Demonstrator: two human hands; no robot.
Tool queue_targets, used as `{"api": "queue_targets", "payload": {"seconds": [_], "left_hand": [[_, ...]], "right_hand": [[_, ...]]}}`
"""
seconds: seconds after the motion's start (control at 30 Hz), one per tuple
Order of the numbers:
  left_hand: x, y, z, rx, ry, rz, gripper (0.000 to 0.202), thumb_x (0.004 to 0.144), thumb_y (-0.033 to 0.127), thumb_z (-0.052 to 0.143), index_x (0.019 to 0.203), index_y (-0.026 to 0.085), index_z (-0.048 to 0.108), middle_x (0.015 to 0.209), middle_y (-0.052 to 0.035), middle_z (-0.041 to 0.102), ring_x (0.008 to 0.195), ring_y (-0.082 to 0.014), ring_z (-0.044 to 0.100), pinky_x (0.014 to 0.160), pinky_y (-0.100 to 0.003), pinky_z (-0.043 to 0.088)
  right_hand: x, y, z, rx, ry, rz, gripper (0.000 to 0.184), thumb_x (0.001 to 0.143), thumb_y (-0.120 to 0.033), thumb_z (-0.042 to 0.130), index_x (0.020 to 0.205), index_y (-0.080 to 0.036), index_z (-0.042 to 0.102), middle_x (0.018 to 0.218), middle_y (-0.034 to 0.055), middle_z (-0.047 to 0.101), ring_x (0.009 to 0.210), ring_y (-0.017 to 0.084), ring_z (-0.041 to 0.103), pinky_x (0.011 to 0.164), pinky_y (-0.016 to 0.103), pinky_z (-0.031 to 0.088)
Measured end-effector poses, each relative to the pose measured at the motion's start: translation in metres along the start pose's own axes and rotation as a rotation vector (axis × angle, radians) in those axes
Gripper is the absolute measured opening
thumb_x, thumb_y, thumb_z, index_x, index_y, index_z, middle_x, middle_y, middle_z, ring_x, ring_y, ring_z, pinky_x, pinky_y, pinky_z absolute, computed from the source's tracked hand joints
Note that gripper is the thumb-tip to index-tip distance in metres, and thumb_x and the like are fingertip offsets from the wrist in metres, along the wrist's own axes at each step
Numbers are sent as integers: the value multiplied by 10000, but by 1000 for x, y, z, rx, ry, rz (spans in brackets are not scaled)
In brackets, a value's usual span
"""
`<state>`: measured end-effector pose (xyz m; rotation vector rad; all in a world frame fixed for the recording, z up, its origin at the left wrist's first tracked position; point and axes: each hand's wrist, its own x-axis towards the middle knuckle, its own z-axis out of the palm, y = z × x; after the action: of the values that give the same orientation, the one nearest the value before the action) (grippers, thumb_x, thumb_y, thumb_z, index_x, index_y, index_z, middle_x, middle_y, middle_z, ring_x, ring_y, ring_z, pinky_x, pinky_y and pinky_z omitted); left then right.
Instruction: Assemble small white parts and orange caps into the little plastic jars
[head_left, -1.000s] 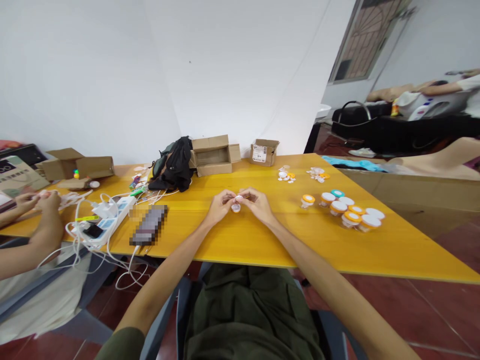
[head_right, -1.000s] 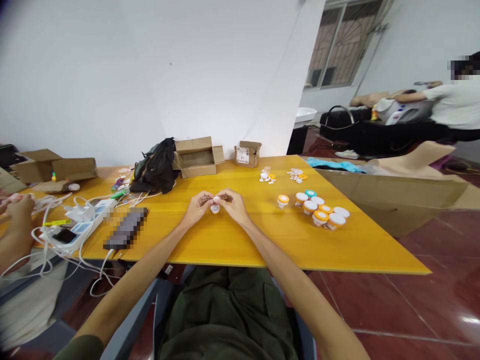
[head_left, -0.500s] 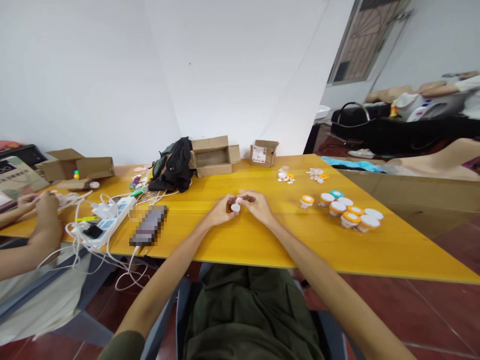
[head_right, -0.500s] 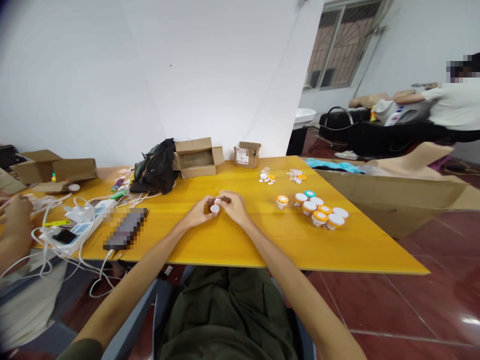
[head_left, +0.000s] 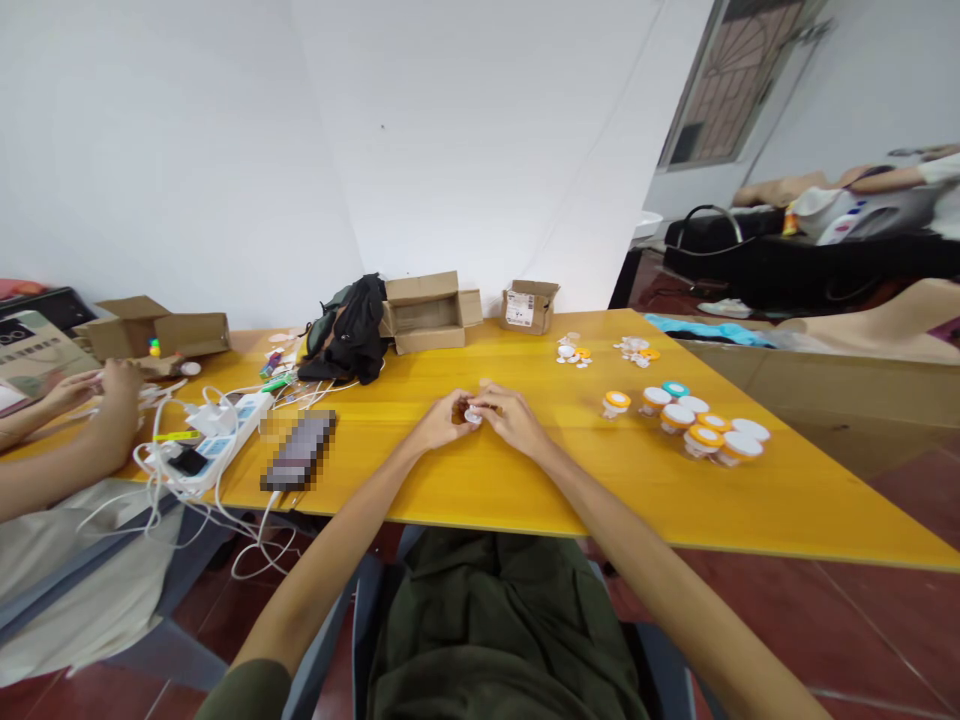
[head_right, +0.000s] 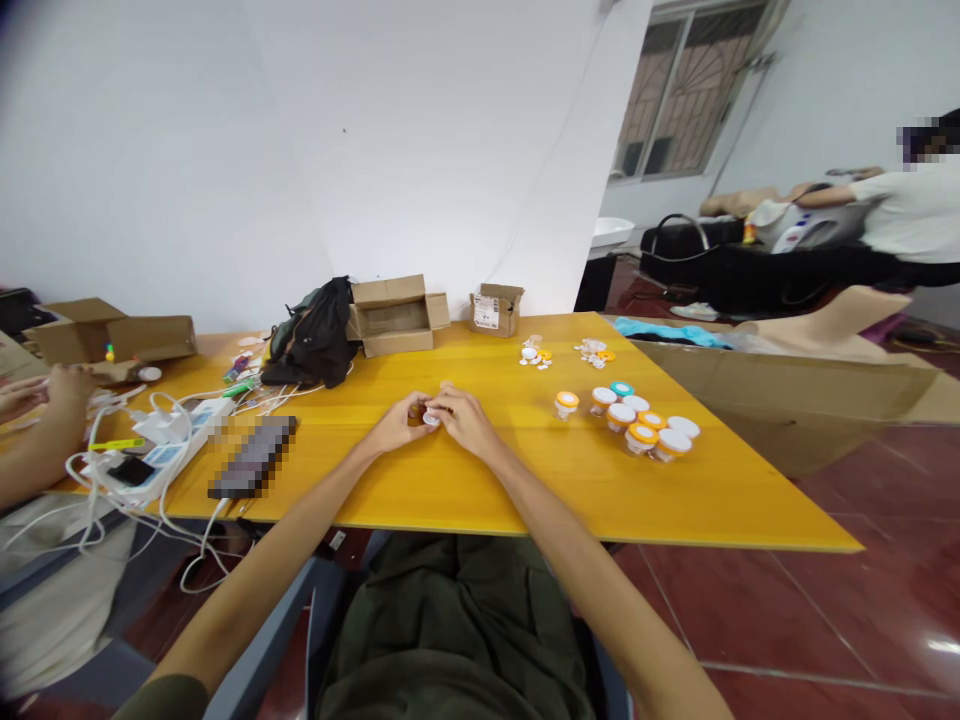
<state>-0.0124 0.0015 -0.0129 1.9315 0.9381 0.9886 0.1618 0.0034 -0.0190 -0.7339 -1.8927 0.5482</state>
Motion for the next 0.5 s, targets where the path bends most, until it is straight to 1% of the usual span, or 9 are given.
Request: {"api": "queue_targets", "payload": {"seconds": [0.2, 0.33, 0.5], "left_hand": [[1, 2, -1, -37, -9, -26, 295, 685, 323, 783, 866, 171, 606, 769, -6, 657, 704, -149, 610, 697, -275, 511], [1, 3, -1, -58, -17, -33, 319, 677, 349, 798, 859, 168, 608, 762, -7, 658, 724, -158, 623, 722, -289, 521], [1, 2, -1, -49, -13, -21, 287, 686, 324, 787, 853, 167, 614, 764, -5, 665, 730, -162, 633, 738, -300, 533]], "right_hand": [[-2, 1, 2, -41, -9, -44, 192, 891, -233, 597, 895, -276, 784, 851, 61, 703, 792, 215, 642, 761, 366, 526], [-2, 3, 3, -60, -17, -69, 190, 898, -238, 597, 916, -277, 782, 871, 61, 705, 806, 213, 648, 773, 363, 531], [-2, 3, 2, -94, -36, -85, 221, 919, -241, 564, 943, -282, 780, 889, 65, 706, 827, 215, 649, 785, 362, 532]]}}
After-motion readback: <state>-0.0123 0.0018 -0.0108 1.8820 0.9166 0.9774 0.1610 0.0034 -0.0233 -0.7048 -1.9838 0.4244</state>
